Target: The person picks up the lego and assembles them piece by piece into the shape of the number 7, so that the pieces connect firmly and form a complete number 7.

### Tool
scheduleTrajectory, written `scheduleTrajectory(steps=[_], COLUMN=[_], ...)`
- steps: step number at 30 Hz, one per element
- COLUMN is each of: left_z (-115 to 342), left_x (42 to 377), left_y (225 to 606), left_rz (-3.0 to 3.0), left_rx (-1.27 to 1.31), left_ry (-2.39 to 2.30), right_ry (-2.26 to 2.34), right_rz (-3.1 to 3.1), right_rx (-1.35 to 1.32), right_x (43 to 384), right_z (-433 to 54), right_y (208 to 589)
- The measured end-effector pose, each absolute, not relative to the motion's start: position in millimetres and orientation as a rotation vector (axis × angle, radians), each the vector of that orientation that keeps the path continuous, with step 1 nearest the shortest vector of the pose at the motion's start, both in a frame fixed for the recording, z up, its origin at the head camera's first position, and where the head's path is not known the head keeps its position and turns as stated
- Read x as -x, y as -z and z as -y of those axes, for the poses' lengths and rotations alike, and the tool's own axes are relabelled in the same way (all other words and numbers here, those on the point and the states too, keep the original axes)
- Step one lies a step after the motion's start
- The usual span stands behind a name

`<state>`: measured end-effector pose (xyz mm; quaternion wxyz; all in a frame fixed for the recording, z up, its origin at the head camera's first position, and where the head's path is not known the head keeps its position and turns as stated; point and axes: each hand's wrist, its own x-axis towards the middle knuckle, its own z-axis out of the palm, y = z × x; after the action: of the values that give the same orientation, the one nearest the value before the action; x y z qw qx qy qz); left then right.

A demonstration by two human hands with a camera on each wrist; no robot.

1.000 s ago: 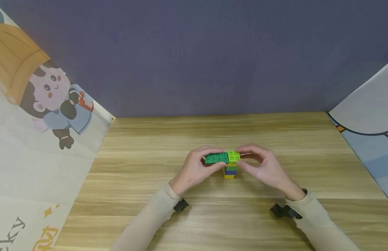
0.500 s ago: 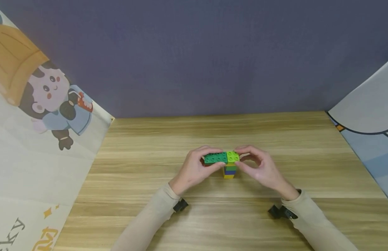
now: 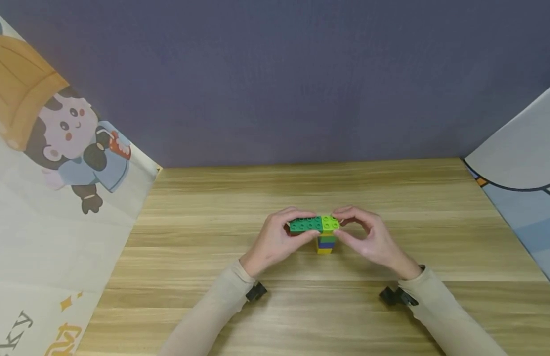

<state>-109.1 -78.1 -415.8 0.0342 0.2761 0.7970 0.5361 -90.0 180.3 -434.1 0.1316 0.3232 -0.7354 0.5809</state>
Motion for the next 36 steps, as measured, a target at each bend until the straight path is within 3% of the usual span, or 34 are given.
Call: scheduleTrajectory(steps=[25, 36], left_z=[100.9, 116.8], left_x=[103.5, 103.7], left_y=[410.1, 421.0], left_rz=[-2.856, -2.985], left_rx=[-0.988, -1.373], left_ry=[-1.157, -1.234], right_ry=[-1.614, -1.619], right_rz=[2.208, 2.200], right_rx=[-0.864, -0.860], right_x=[90.7, 91.0], right_z=[-184.5, -183.8], right_y=[441.2, 443.9])
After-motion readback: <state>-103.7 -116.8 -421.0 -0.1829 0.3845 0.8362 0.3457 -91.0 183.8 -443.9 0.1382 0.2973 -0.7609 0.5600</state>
